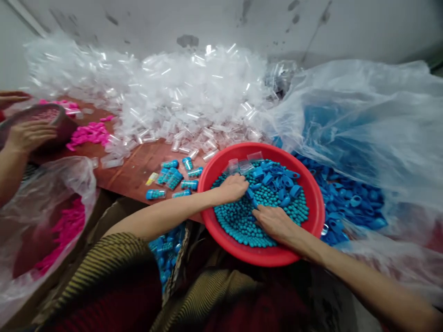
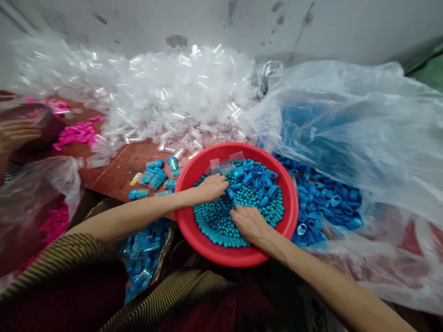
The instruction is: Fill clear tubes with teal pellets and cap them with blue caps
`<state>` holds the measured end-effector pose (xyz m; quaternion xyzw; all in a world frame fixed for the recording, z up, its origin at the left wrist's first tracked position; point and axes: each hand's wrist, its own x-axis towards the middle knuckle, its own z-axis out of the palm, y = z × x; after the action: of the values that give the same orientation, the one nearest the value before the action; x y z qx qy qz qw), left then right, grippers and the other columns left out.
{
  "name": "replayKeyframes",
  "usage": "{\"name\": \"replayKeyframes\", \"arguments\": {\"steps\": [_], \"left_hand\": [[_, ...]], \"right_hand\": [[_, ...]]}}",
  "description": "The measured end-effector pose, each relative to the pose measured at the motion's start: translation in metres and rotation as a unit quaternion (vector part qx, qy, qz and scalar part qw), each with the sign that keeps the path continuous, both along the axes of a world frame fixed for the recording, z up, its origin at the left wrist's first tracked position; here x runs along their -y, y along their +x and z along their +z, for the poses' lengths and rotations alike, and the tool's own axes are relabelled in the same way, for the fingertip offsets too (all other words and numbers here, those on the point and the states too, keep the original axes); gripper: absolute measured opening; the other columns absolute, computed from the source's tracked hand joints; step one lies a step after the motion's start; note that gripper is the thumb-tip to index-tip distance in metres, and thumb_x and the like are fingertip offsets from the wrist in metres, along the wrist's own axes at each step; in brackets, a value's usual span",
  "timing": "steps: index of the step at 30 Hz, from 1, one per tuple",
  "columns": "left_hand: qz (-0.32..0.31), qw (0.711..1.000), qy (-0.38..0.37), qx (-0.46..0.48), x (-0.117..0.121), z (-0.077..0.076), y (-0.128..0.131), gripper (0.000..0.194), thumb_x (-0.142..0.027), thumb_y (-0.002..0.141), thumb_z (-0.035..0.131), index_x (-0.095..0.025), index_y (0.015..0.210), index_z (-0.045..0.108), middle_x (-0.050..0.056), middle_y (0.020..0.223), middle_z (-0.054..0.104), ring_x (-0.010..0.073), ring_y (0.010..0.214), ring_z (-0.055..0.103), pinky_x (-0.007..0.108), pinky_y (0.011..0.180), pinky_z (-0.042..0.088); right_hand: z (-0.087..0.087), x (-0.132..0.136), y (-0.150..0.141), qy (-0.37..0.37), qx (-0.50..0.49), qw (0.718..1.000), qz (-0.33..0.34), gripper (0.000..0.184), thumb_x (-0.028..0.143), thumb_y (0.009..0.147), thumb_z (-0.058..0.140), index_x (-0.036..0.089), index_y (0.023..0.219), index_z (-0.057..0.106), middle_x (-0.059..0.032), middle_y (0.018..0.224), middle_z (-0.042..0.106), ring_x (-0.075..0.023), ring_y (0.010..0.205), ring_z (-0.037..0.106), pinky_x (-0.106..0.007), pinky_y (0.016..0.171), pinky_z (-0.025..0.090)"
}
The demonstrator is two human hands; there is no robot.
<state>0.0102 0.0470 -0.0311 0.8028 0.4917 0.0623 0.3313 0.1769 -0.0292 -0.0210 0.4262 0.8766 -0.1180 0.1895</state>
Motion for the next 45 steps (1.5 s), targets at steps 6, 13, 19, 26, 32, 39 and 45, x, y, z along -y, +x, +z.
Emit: {"name": "replayKeyframes", "arguments": {"steps": [6, 13, 19, 26, 32, 39, 45], "left_hand": [[0.002, 0.988, -0.145, -0.048, -0.017, -0.007, -0.008, 0.022, -0.019, 0.061, 0.068, -0.017, 0.048, 0.051, 0.004, 0.049, 0.051, 0.0249, 0.078, 0.061, 0.03, 0.073, 0.045], [0.004, 0.941, -0.337, -0.011, -0.015, -0.014, 0.005, 0.015, -0.021, 0.058, 0.066, -0.017, 0.051, 0.053, -0.002, 0.043, 0.048, 0.0125, 0.041, 0.046, 0.025, 0.042, 0.041], [0.04, 0.907, -0.418, 0.042, -0.017, -0.024, 0.027, 0.014, -0.01, 0.052, 0.064, -0.015, 0.047, 0.052, -0.001, 0.042, 0.05, 0.0117, 0.038, 0.046, 0.024, 0.038, 0.04], [0.074, 0.865, -0.462, 0.18, -0.019, -0.025, 0.057, 0.014, -0.018, 0.055, 0.068, -0.014, 0.063, 0.057, 0.0, 0.055, 0.059, 0.0123, 0.053, 0.056, 0.027, 0.055, 0.049], [0.118, 0.801, -0.498, 0.31, -0.019, -0.002, 0.034, 0.03, -0.019, 0.057, 0.074, -0.015, 0.086, 0.063, 0.001, 0.074, 0.066, 0.0122, 0.066, 0.061, 0.026, 0.064, 0.048], [0.137, 0.741, -0.526, 0.395, -0.002, 0.007, 0.02, 0.034, -0.027, 0.06, 0.077, -0.015, 0.088, 0.061, 0.005, 0.083, 0.066, 0.0126, 0.068, 0.061, 0.026, 0.065, 0.046], [0.163, 0.866, -0.382, 0.277, 0.002, 0.007, 0.024, 0.035, -0.041, 0.072, 0.065, -0.016, 0.096, 0.06, 0.004, 0.082, 0.064, 0.0139, 0.071, 0.06, 0.026, 0.063, 0.044]], "right_hand": [[0.018, -0.001, 0.011, -0.043, -0.037, 0.998, -0.02, 0.02, 0.027, 0.09, 0.046, 0.017, 0.1, 0.06, -0.0092, 0.096, 0.067, -0.0209, 0.084, 0.065, -0.027, 0.062, 0.042], [0.023, -0.001, 0.035, -0.033, -0.067, 0.995, -0.058, 0.022, 0.034, 0.091, 0.047, 0.018, 0.101, 0.058, -0.0078, 0.099, 0.066, -0.0203, 0.086, 0.063, -0.026, 0.064, 0.041], [0.029, -0.001, 0.04, -0.047, -0.119, 0.988, -0.083, 0.021, 0.033, 0.091, 0.048, 0.018, 0.101, 0.059, -0.0071, 0.097, 0.066, -0.0193, 0.087, 0.062, -0.026, 0.068, 0.039], [0.028, -0.009, 0.048, -0.051, -0.199, 0.966, -0.158, 0.019, 0.033, 0.088, 0.052, 0.017, 0.093, 0.06, -0.0053, 0.092, 0.066, -0.0169, 0.084, 0.059, -0.024, 0.066, 0.034], [0.029, -0.012, 0.054, -0.109, -0.279, 0.935, -0.19, 0.018, 0.026, 0.09, 0.043, 0.016, 0.098, 0.055, -0.0017, 0.079, 0.063, -0.013, 0.068, 0.055, -0.023, 0.06, 0.032], [0.025, -0.013, 0.048, -0.098, -0.192, 0.964, -0.152, 0.019, 0.022, 0.09, 0.043, 0.013, 0.103, 0.053, -0.0099, 0.092, 0.065, -0.019, 0.082, 0.061, -0.025, 0.066, 0.036], [0.025, -0.014, 0.047, -0.065, -0.175, 0.962, -0.199, 0.026, 0.025, 0.093, 0.039, 0.015, 0.115, 0.048, -0.011, 0.101, 0.066, -0.021, 0.091, 0.062, -0.025, 0.069, 0.037]]}}
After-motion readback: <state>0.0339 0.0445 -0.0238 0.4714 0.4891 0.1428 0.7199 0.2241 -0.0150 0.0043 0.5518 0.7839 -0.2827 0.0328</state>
